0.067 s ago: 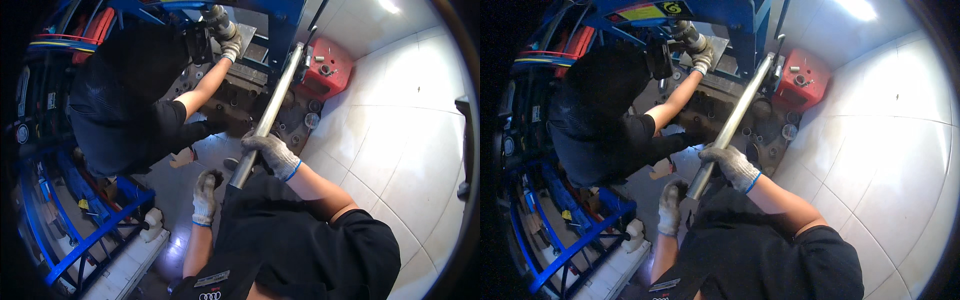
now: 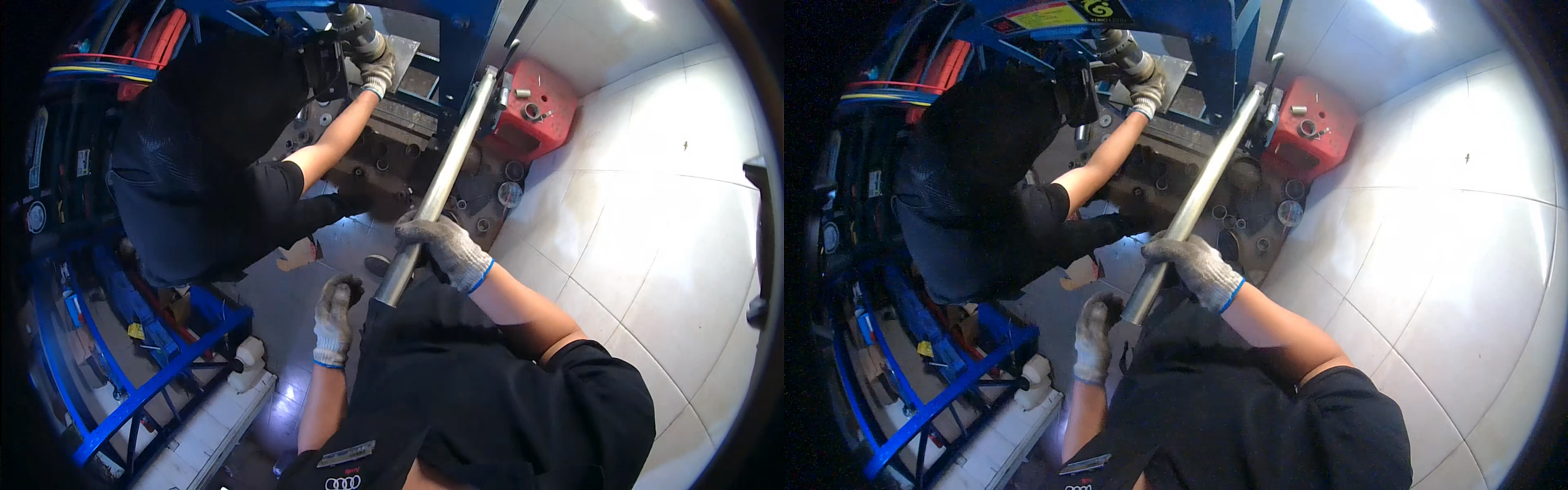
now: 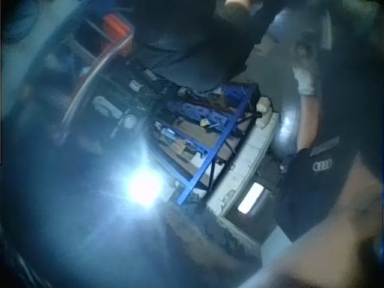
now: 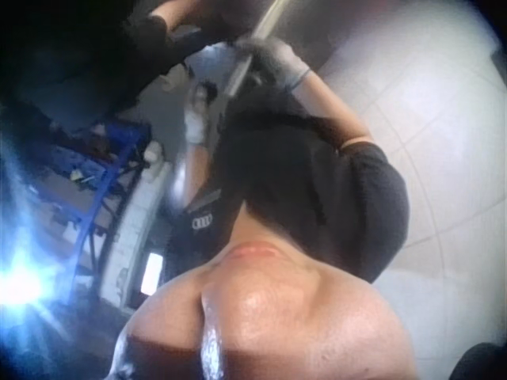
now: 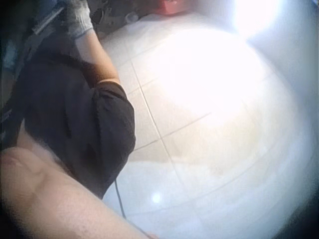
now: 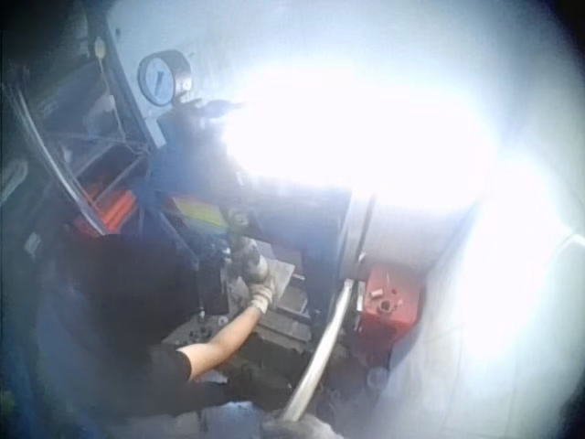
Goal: The person operates a hydraulic press by repeatedly pulling a long metal lever to apply pressure to a metal part held by a coworker. The coworker positions and adjusts the part while the person cycles the press lever.
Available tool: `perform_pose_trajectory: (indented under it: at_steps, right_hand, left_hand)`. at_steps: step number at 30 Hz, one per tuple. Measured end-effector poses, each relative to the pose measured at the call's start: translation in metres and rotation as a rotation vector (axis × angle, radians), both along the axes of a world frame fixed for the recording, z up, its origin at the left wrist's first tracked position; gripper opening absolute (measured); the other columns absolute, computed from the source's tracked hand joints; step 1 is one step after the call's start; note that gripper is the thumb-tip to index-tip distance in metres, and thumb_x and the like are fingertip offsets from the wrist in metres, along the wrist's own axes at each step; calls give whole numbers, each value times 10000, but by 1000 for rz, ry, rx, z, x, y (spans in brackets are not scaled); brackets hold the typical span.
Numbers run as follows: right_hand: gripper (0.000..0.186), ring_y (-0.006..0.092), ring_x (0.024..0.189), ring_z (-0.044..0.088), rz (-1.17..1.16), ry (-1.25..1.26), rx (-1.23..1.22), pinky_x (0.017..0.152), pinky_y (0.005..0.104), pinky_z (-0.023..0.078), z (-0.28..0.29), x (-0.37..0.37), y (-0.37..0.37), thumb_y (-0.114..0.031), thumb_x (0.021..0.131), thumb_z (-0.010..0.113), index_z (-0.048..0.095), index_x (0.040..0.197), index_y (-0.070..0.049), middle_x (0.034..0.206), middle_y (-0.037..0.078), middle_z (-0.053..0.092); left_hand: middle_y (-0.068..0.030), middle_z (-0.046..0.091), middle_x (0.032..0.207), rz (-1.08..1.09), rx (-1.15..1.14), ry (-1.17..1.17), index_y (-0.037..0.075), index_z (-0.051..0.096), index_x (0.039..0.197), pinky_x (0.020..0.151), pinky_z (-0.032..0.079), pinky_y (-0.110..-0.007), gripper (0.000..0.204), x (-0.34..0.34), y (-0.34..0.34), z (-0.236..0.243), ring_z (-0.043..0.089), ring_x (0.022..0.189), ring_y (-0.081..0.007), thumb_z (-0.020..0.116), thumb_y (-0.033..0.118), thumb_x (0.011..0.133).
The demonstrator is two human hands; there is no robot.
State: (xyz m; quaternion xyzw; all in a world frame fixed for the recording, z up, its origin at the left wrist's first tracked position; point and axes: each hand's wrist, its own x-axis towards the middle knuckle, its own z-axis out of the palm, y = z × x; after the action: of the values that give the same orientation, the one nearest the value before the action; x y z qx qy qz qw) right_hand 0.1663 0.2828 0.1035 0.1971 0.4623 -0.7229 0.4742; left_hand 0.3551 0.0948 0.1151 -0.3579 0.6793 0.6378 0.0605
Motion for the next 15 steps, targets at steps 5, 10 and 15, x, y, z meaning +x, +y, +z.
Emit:
perform_pose_trajectory:
  at_steps: [5,10,15]
  right_hand:
    - [254,182,836,658,24,-33,-97,771,326,559,-9,-1,7,-176,864,758,650,1051,-43,890,67,664]
    - [279,178,837,653,70,-10,-52,778,322,546,-11,4,5,-210,846,779,660,1034,-42,893,71,669]
    - [300,156,811,640,256,9,183,740,307,529,-33,15,9,-283,822,809,707,996,-62,933,74,697]
  left_hand:
    - [-165,682,1186,1,-36,-5,-19,611,1282,997,525,-396,407,3,3,-4,664,1095,-257,527,306,1051]
    - [-144,701,1133,-9,-76,-16,-19,626,1252,966,544,-377,332,-1,14,0,681,1039,-223,573,225,1033]
    - [-138,706,1135,-51,-65,-3,-17,643,1239,970,531,-363,348,-6,19,2,679,1044,-225,566,248,1028]
